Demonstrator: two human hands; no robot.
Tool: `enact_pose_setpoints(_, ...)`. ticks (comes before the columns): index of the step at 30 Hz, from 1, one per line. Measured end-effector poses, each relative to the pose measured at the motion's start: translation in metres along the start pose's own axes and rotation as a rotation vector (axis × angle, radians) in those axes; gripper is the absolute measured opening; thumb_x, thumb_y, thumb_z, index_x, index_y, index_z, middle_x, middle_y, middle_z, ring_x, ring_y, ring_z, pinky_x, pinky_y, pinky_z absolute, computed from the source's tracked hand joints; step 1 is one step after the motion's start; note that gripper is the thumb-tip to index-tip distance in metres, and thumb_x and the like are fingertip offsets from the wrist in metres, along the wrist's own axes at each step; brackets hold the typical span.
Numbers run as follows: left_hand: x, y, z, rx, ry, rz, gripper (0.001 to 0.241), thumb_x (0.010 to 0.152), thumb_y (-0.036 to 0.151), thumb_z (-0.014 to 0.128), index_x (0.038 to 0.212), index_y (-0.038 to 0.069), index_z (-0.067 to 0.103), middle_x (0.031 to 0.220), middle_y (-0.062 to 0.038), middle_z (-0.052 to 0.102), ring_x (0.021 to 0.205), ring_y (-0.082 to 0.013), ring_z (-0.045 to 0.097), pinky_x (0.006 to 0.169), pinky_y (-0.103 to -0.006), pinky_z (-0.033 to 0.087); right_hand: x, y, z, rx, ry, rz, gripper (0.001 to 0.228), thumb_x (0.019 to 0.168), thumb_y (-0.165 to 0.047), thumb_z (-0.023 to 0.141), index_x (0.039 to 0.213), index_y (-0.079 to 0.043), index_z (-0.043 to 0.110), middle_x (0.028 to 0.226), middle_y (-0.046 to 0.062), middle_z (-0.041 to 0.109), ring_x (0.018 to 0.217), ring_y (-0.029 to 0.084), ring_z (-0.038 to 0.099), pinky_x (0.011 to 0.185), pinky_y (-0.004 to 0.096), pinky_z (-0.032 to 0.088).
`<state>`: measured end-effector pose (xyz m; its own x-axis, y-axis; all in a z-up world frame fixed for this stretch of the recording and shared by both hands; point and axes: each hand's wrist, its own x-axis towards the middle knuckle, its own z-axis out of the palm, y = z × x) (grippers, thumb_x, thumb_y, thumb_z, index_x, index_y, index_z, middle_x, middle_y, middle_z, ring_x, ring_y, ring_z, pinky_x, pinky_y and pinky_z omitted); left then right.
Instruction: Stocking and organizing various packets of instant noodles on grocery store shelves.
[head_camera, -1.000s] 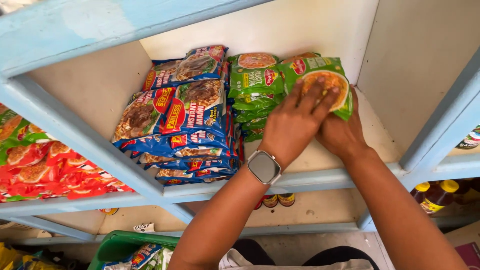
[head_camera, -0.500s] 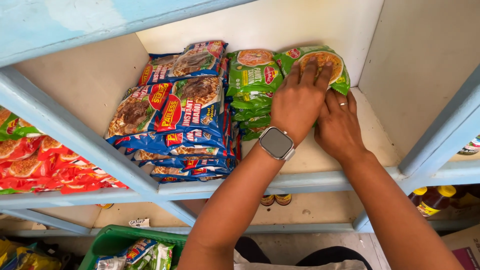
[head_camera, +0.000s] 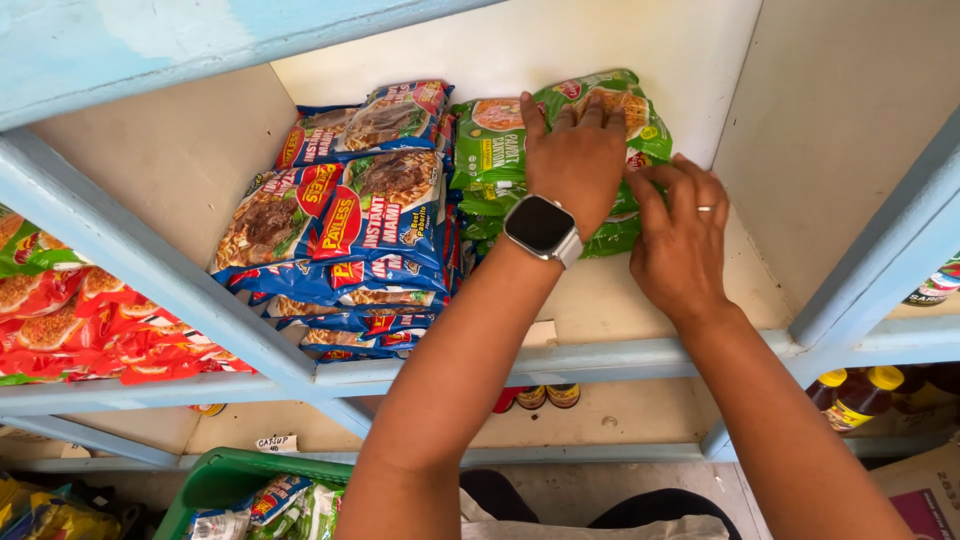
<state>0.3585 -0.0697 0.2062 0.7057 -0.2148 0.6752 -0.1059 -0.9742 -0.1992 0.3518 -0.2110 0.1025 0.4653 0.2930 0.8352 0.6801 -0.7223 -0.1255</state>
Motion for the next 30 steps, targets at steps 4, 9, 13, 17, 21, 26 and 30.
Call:
enact_pose_setpoints(4,0.019,-0.005,-0.018,-0.18,-0.202,-0.028,0.042,0.098,0.039,0.054,0.123,0.008,0.065,0.139,-0.015,0.06,0.134,-0.0404,0.053,0.115,-0.0745,0.022,-0.001,0.004,0.001,0.015,0.098,0.052,0.062,0.083,0.016,0.062,0.141,-0.008,0.062,0.159,0.015,0.043,0.154,0.042,0.032,0.128,0.056,0.026)
enact_pose_setpoints(9,0.06,-0.008,0.021,-0.215,-0.185,-0.174,0.054,0.101,0.049,0.039,0.13,0.01,0.061,0.153,-0.021,0.044,0.141,-0.0518,0.037,0.117,-0.0649,0.024,0.001,-0.001,0.0,0.004,0.066,0.065,0.065,0.082,0.015,0.062,0.142,-0.007,0.061,0.167,0.017,0.035,0.155,0.043,0.028,0.126,0.057,0.025)
enact_pose_setpoints(13,0.068,0.003,0.025,-0.239,-0.386,-0.327,0.072,0.101,0.062,0.027,0.15,0.014,0.045,0.164,-0.024,0.028,0.149,-0.0512,0.026,0.122,-0.0604,0.018,0.004,-0.001,-0.003,0.011,0.03,0.074,0.071,0.078,0.015,0.061,0.147,-0.001,0.057,0.167,0.017,0.035,0.155,0.044,0.027,0.122,0.058,0.024)
enact_pose_setpoints(17,0.07,0.001,0.057,-0.218,-0.495,-0.36,0.08,0.094,0.067,0.022,0.156,0.017,0.026,0.163,-0.022,0.017,0.15,-0.0483,0.015,0.119,-0.0624,0.009,0.002,0.006,0.002,-0.019,0.042,0.077,0.073,0.08,0.017,0.059,0.152,0.005,0.051,0.167,0.014,0.039,0.157,0.041,0.028,0.126,0.056,0.025)
enact_pose_setpoints(21,0.063,-0.002,0.045,-0.237,-0.547,-0.33,0.082,0.098,0.068,0.023,0.162,0.016,0.022,0.166,-0.027,0.017,0.152,-0.0499,0.015,0.123,-0.0594,0.007,0.0,0.003,0.0,-0.004,0.08,0.06,0.071,0.082,0.016,0.06,0.152,0.008,0.049,0.165,0.015,0.04,0.157,0.039,0.03,0.127,0.055,0.024)
enact_pose_setpoints(26,0.063,-0.002,0.046,-0.238,-0.538,-0.345,0.081,0.097,0.068,0.022,0.161,0.018,0.023,0.166,-0.023,0.018,0.153,-0.0482,0.016,0.124,-0.06,0.005,0.002,0.0,-0.002,-0.004,0.072,0.076,0.071,0.083,0.016,0.06,0.152,0.009,0.048,0.165,0.015,0.039,0.157,0.04,0.029,0.127,0.055,0.022)
enact_pose_setpoints(30,0.062,-0.004,0.054,-0.233,-0.494,-0.332,0.084,0.097,0.07,0.021,0.162,0.017,0.023,0.166,-0.026,0.019,0.153,-0.0471,0.017,0.123,-0.0614,0.005,0.001,0.003,-0.002,0.019,0.062,0.072,0.072,0.082,0.015,0.06,0.153,0.007,0.049,0.168,0.016,0.038,0.159,0.042,0.025,0.128,0.055,0.022)
